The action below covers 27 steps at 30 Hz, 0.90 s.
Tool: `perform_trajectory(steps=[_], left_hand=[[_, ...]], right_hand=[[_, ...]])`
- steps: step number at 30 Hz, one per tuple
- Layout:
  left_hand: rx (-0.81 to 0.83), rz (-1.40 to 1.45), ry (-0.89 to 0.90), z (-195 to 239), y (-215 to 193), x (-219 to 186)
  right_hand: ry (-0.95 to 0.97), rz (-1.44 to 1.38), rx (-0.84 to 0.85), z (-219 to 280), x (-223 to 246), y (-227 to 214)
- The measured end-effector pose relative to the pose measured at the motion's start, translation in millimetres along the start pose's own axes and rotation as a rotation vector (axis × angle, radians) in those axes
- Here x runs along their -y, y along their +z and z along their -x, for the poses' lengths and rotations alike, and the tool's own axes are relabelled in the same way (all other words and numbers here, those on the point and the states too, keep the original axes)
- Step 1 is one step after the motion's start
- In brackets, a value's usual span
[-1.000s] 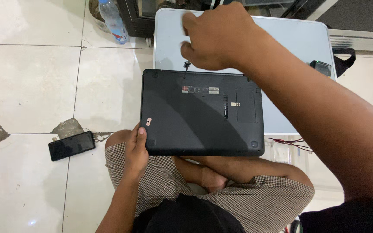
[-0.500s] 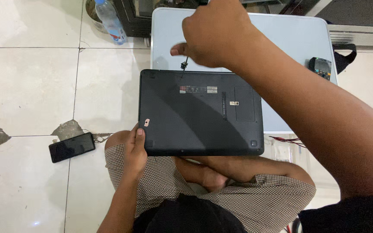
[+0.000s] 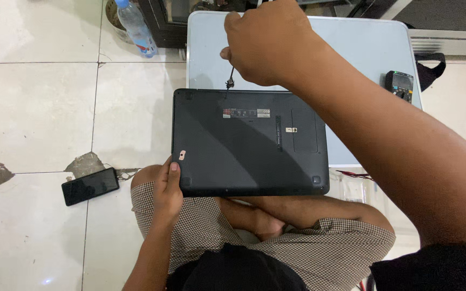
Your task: The person installs a RAM module into the memory slot of a laptop, closes the access panel, and secures it with screws using a screwdriver. Tools and a multimeter are visible on the table.
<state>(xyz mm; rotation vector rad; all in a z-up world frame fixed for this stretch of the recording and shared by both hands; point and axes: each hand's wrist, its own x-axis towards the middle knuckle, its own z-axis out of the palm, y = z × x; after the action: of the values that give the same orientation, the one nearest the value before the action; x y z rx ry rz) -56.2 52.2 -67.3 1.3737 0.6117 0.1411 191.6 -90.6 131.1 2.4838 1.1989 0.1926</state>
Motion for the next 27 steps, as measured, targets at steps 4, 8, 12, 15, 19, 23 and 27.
perform_trajectory(steps=[4,8,12,15,19,23,27], left_hand=[[0.046,0.078,0.003,0,1,-3],[-0.004,-0.022,0.072,-18,-12,44],[-0.047,-0.050,-0.067,-7,-4,17],[-0.049,0.005,0.082,-17,-6,34],[-0.090,-0.026,-0.085,-16,-2,21],[-0.097,0.015,-0.150,-8,2,7],[-0.091,-0.003,-0.142,-5,2,5]], right_hand=[[0.048,0.064,0.055,-2,0,-3],[0.046,-0.002,0.010,3,-1,-6],[0.064,-0.067,-0.082,3,0,6],[0.094,-0.099,0.094,0,-1,-2],[0.064,-0.088,0.138,-4,0,-6],[0.072,-0.209,0.177,5,4,-12],[0.079,-0.191,0.207,1,0,-3]])
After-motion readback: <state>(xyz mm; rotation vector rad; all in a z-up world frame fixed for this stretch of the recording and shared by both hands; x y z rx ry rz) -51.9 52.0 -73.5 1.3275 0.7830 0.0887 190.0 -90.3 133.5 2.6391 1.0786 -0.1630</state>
